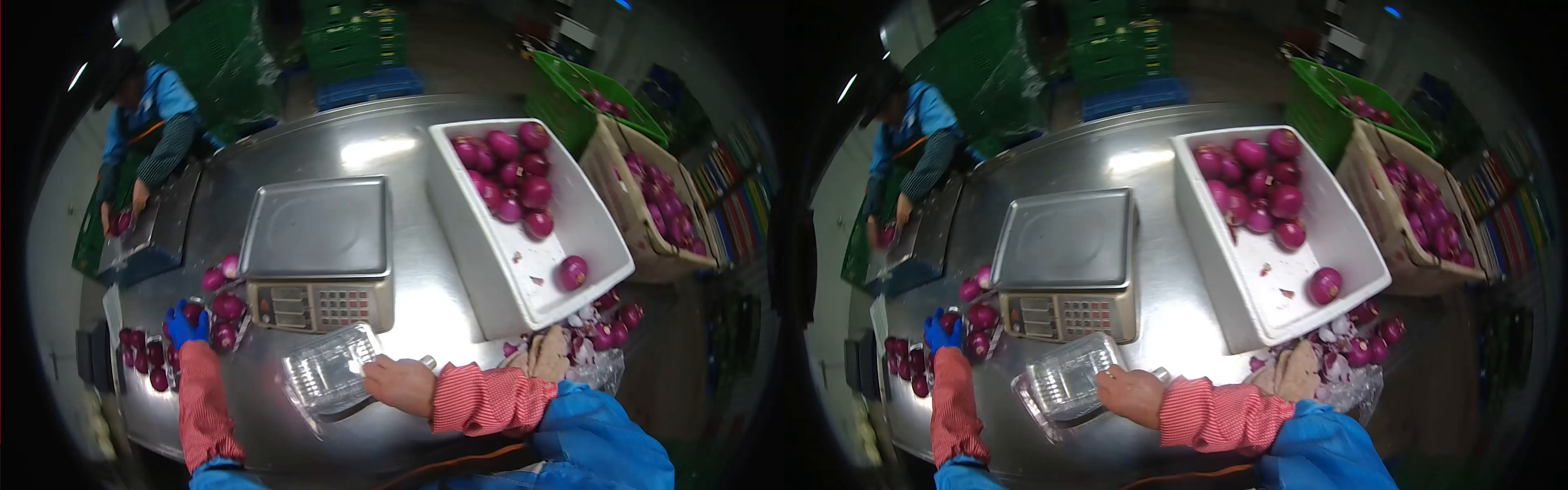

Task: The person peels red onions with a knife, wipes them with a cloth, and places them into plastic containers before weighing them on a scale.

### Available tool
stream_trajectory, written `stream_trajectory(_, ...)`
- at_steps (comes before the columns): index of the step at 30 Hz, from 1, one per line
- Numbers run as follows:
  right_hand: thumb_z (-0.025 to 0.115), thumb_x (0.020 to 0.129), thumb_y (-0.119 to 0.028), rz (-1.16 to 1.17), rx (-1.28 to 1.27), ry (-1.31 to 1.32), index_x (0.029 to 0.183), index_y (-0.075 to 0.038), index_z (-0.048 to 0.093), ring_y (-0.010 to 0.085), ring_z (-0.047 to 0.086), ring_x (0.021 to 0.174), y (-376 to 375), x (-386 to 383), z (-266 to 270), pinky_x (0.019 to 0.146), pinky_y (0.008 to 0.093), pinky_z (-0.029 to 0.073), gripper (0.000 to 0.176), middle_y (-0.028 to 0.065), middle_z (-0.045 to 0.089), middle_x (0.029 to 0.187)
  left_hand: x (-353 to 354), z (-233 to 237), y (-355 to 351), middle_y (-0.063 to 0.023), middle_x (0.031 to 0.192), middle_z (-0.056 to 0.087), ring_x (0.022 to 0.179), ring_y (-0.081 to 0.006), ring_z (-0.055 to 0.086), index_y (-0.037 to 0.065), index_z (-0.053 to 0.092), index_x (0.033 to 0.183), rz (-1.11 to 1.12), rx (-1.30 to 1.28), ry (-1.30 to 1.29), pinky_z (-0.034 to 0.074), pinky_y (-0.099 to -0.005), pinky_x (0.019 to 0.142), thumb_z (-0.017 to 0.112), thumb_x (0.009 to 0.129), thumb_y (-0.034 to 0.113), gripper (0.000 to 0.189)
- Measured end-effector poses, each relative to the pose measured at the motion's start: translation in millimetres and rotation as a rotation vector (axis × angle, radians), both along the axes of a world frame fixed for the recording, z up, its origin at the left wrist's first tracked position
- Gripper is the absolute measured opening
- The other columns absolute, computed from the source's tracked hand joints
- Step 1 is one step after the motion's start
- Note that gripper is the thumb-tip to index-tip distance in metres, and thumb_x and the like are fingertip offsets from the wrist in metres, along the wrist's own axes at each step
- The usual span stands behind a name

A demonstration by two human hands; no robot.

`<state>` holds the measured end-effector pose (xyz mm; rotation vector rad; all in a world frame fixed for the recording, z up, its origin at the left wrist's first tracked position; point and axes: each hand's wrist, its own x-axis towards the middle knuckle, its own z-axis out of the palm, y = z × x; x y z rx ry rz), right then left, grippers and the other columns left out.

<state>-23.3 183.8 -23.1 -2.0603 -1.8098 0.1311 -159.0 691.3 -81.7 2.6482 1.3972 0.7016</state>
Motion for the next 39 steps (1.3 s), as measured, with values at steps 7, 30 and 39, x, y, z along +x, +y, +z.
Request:
stream_trajectory(7, 0.061, 0.076, -0.012, -0.018, 0.232, -0.020, 0.079, -0.007, 0.055, 0.0187, 0.055, 0.085, -75, 3, 19, 0.058, 0.0278, 0.051, 0.009, 0.0043, 0.051, 0.087, 80, 94, -105, -0.0176, 0.122, 0.061, 0.118, -0.0335, 0.057, 0.002, 0.058, 0.127, -0.676, 0.081, -0.265, 0.042, -0.0407, 0.105, 0.072, 0.082, 0.007, 0.048)
stream_trajectory(30, 0.070, 0.079, -0.024, -0.444, 0.190, 0.183, 0.084, -0.011, 0.058, 0.0214, 0.059, 0.074, -307, 59, -32, 0.054, 0.0332, 0.051, 0.019, 0.0040, 0.053, 0.080, 514, 164, -476, -0.0184, 0.129, 0.060, 0.120, -0.0370, 0.059, 0.016, 0.050, 0.139, -0.777, 0.136, 0.826, 0.051, -0.0445, 0.099, 0.078, 0.070, 0.038, 0.078)
stream_trajectory(39, 0.072, 0.077, -0.022, -0.447, 0.250, 0.273, 0.087, -0.011, 0.061, 0.0227, 0.061, 0.077, -312, 77, -24, 0.059, 0.0354, 0.053, 0.019, 0.0045, 0.055, 0.082, 508, 177, -476, -0.0165, 0.126, 0.063, 0.118, -0.0340, 0.060, 0.011, 0.056, 0.130, -0.799, -0.036, 0.645, 0.051, -0.0432, 0.099, 0.087, 0.062, 0.034, 0.079)
